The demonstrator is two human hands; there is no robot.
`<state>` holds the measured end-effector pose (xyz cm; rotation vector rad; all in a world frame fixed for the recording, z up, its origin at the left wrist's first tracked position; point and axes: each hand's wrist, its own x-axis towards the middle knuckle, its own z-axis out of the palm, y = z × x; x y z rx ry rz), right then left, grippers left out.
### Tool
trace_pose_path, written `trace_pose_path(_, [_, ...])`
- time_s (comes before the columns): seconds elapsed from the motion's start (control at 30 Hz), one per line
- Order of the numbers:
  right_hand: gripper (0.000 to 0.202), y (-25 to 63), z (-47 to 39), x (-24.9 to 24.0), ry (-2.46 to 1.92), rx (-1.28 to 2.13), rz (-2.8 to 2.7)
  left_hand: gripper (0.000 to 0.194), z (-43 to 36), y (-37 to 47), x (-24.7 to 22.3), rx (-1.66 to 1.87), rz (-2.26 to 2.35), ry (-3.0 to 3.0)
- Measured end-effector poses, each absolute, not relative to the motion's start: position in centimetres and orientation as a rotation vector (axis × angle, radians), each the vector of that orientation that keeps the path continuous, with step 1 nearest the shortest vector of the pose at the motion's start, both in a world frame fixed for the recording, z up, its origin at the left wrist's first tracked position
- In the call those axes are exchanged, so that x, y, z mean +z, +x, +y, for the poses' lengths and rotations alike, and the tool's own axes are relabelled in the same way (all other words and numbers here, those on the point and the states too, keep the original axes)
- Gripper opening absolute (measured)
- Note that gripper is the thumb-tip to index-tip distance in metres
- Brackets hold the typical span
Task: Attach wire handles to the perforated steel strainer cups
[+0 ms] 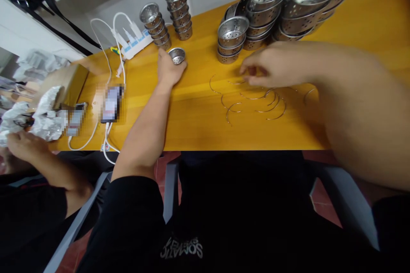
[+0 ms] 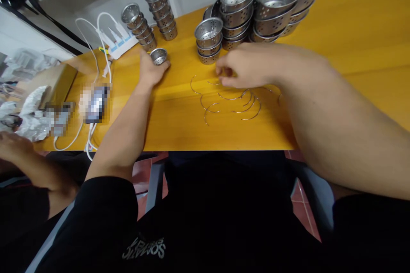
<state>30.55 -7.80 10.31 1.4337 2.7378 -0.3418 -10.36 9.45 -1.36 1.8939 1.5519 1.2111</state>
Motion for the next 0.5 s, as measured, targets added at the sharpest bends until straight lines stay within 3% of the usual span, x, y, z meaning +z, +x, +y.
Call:
trace_pose_path(0.2, [0.064, 34.0, -6.4, 8.3, 1.611, -0.57, 2.237, 0.104, 7.4, -7.3, 0.4, 1.188, 1.475, 2.004])
trace_pose_path(0.5, [0.055, 33.7, -6.4, 8.0, 1.551, -1.109, 2.198, 0.093, 8.4, -7.5, -1.1, 1.168, 1.424, 2.035])
